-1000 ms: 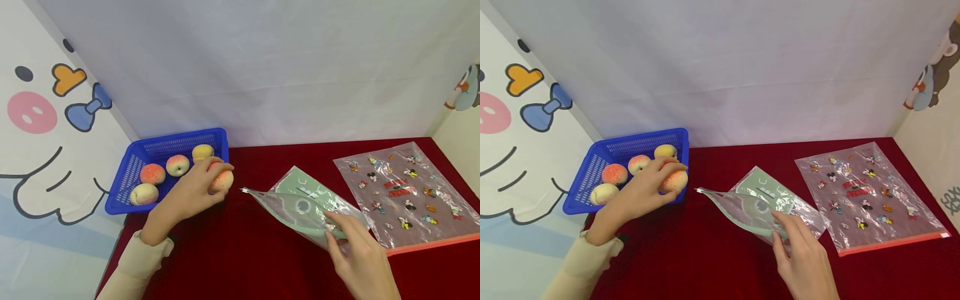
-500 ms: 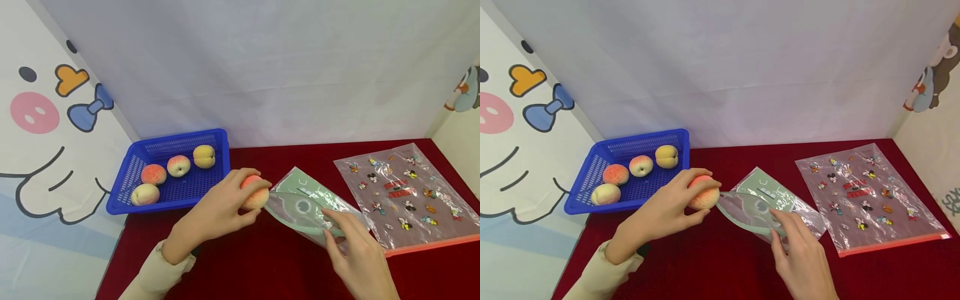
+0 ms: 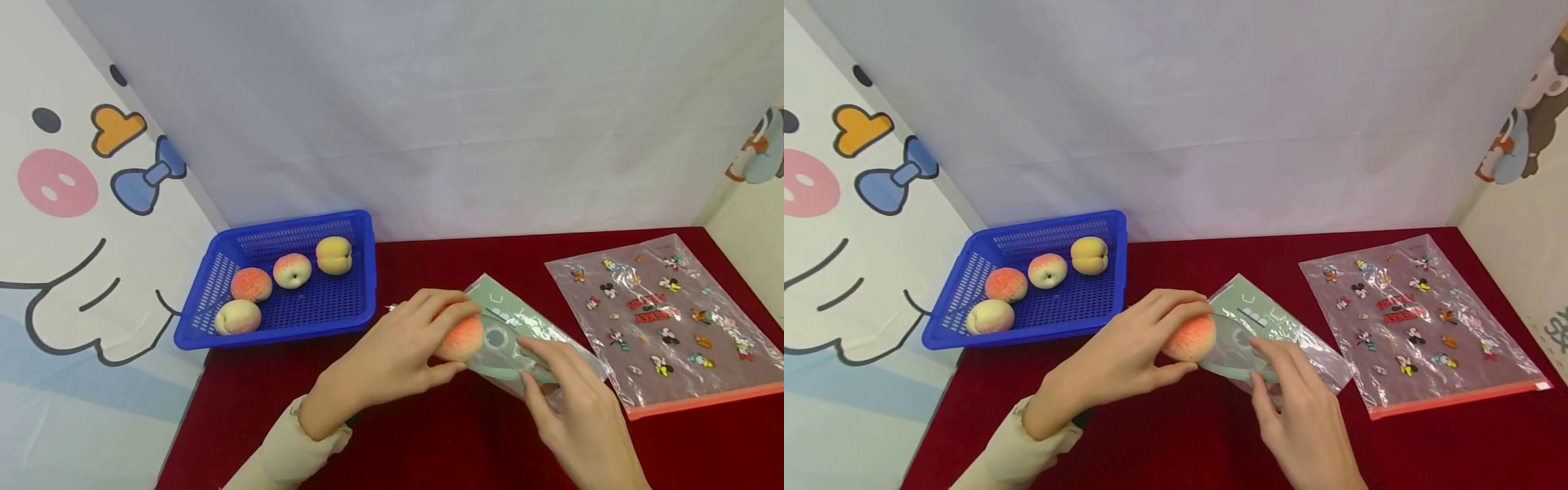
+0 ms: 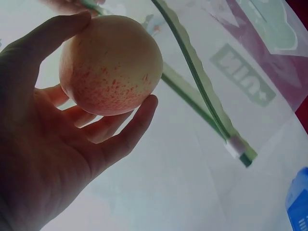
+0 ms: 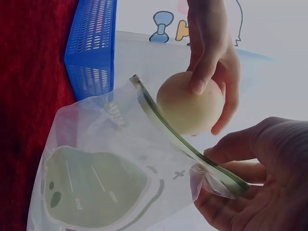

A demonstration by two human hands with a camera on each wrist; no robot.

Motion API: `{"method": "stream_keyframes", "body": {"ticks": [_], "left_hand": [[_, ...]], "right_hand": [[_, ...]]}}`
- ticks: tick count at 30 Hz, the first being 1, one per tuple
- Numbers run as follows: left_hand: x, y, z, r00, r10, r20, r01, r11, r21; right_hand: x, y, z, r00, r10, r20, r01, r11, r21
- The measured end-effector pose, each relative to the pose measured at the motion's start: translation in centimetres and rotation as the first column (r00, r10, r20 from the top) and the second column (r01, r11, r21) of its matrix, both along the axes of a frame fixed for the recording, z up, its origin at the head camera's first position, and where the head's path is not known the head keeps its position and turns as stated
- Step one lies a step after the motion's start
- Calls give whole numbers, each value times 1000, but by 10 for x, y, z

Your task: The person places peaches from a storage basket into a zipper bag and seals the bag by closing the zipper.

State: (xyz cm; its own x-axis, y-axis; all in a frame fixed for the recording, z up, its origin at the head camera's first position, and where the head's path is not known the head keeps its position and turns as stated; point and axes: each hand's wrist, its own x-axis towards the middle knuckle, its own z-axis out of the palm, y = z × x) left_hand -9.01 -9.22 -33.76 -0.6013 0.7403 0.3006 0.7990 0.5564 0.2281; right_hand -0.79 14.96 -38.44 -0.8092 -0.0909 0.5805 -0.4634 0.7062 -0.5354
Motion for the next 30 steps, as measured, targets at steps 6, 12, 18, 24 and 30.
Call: {"method": "stream_keyframes", "body": {"ticks": [6,12,18,24,30], "left_hand": [[-1,7,-4,1000,-4,8,4,1000,-2],[-3,12,-9,1000,0,-14,0,1000,14],[-4,15,-11,999,14,-45,-12,999,33],[-4,17,-11,999,37,-24,-36,999,29],[-4,21,-9,997,73,-32,-73,997,12]], "right_hand": [[-1,-2,4,1000,30,7,-30,999,-23],[-4,-5,9,998,56,-11,-56,998,-42],[-7,-9,14,999,33,-7,-34,997,-65],[-10,-13,18,997,-69,-38,63,987,-144],[-17,-16,27,978,-171,-121,156,980,-121]]}}
